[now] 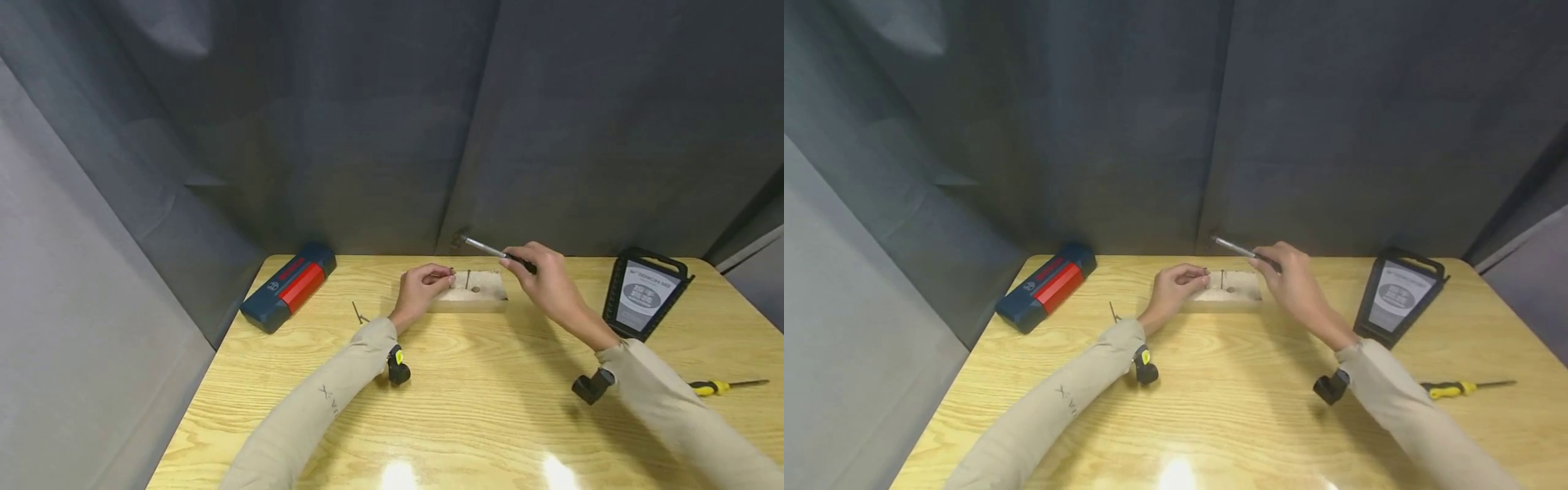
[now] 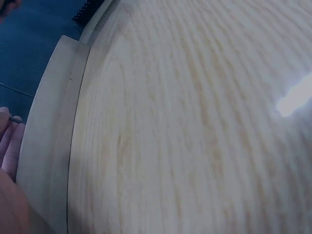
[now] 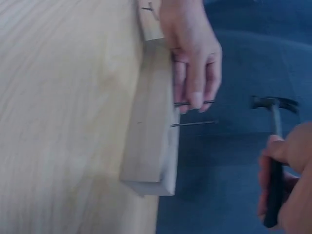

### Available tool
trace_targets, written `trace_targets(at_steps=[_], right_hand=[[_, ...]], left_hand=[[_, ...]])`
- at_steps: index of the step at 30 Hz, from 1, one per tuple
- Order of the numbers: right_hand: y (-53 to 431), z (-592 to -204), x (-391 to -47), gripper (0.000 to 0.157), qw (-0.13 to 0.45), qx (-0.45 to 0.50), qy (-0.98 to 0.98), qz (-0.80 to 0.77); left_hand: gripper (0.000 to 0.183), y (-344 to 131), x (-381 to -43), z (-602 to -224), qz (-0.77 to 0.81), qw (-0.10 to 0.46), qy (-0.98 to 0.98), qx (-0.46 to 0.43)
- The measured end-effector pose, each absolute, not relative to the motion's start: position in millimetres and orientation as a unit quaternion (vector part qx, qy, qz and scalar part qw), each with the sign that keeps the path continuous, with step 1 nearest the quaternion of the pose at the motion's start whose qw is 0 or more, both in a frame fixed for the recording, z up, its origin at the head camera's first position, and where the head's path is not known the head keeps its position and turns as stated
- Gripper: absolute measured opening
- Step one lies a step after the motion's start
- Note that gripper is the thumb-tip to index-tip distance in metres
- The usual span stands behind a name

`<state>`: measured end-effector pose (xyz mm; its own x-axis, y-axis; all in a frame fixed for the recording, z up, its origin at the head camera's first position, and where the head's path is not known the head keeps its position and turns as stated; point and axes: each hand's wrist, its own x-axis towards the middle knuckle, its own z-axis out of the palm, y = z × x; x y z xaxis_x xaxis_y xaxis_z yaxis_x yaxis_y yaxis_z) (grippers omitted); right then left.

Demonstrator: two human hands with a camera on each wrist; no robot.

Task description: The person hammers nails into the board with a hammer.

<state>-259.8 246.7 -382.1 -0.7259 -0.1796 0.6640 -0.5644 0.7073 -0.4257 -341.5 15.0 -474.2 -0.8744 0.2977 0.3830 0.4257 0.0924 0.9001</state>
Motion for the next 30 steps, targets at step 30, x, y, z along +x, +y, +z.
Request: trace_targets(at_steps=[30], right_hand=[[252.0, -406.3, -262.0, 0.014, 0.256, 0.237, -0.899, 0.265]], left_hand=[[0.013, 17.3, -341.0, -472.5, -0.62, 0.059, -0.745, -0.239]])
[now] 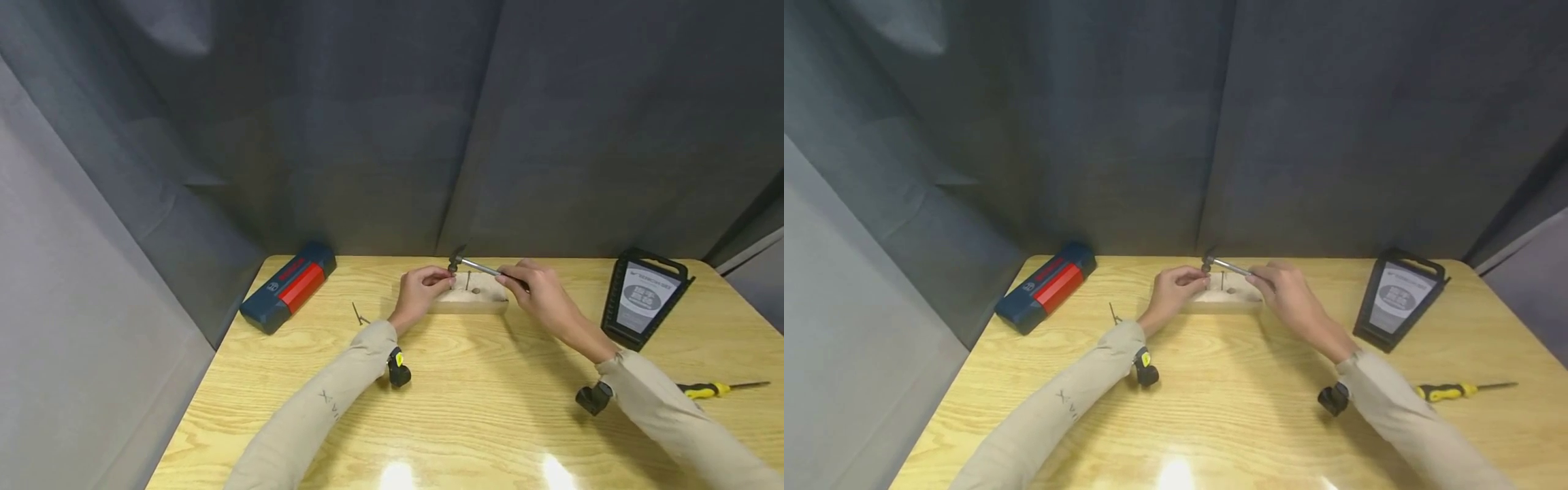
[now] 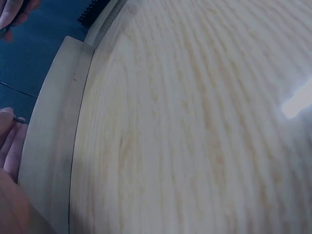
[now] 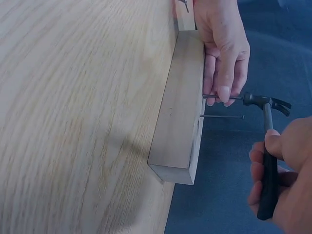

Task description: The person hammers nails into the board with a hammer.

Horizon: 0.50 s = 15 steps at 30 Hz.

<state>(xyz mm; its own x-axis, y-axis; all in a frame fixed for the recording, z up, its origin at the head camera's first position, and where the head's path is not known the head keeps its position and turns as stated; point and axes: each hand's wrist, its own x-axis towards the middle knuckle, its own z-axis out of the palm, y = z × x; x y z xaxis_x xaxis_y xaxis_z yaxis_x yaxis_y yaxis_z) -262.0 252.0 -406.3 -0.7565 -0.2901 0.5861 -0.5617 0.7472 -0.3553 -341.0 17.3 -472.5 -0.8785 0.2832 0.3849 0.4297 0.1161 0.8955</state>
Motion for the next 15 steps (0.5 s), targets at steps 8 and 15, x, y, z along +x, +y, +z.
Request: trace_targets(at_steps=[8, 15], right_hand=[[252.3, -397.9, -261.3, 0.016, 0.239, 0.245, -0.902, 0.262], [251.8, -378.2, -262.0, 0.021, 0.349, 0.245, -0.85, 0.309]], left_hand=[[0.014, 16.7, -340.6, -473.3, -0.626, 0.055, -0.741, -0.238], [0.018, 16.5, -338.7, -471.8, -0.629, 0.045, -0.736, -0.244]])
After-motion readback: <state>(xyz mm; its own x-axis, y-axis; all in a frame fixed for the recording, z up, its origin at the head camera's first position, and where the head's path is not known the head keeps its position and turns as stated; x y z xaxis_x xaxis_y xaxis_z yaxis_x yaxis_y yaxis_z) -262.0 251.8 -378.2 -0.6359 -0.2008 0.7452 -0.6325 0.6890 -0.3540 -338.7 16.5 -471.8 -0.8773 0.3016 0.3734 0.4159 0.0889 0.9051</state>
